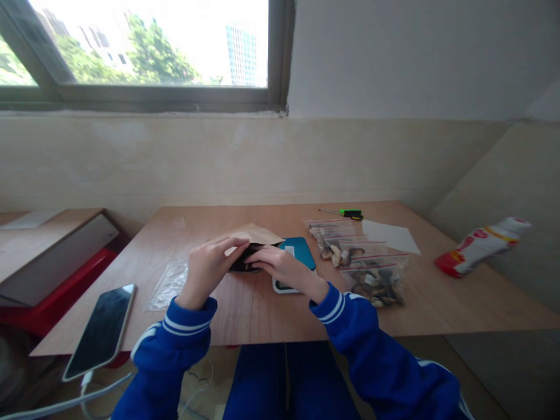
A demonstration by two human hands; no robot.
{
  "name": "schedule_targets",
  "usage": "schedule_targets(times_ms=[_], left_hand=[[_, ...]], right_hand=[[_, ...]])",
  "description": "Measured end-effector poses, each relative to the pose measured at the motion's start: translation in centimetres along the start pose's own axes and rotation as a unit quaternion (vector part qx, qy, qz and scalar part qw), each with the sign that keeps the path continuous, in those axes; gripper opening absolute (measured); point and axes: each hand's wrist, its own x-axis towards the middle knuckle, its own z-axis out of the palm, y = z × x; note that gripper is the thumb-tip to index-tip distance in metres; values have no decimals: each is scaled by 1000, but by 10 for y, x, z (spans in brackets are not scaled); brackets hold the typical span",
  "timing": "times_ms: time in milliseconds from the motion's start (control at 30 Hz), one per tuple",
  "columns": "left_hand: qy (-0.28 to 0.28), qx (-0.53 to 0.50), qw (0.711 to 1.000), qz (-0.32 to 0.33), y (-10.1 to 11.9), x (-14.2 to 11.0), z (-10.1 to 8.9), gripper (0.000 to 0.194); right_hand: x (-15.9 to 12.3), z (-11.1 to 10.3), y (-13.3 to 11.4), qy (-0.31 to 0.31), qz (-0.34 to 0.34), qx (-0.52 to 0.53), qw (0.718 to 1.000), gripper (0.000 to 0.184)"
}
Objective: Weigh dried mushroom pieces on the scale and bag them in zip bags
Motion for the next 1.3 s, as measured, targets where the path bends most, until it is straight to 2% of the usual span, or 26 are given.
schedule_targets(times_ms=[167, 267, 400, 533, 667, 800, 867, 967, 1067, 1200, 1300], left_hand=[[-1, -4, 1000, -12, 1, 2, -2, 22], [-3, -8, 1000, -17, 2, 3, -5, 22], [-8, -11, 999, -30, 3, 4, -6, 21], [-19, -9, 999, -39, 4, 5, -6, 22], [-7, 1, 998, -55, 4, 8, -5, 21], [4, 9, 997, -71, 3, 10, -6, 19], [8, 12, 997, -81, 2, 10, -7, 20], [13, 15, 995, -94, 1, 10, -6, 20], [19, 10, 995, -94, 1, 10, -4, 20], [20, 2, 996, -82, 1, 7, -5, 19], [17, -1, 997, -81, 0, 5, -7, 19]], right_hand=[[-6, 7, 3, 66, -34, 6, 997, 24], [-9, 7, 1, 97, -8, 42, 994, 23], [-11, 2, -5, 146, 59, 137, 978, 18], [-11, -3, -3, 173, 104, 272, 941, 15], [-17, -10, 9, 209, 131, 373, 894, 19], [-34, -25, 27, 312, 172, 401, 844, 26], [-44, -33, 42, 359, 198, 367, 835, 28], [-51, -36, 70, 363, 235, 261, 863, 29], [-49, -25, 96, 301, 256, 144, 907, 21], [-41, -5, 112, 190, 216, -38, 957, 14], [-41, 4, 113, 129, 177, -94, 971, 15]])
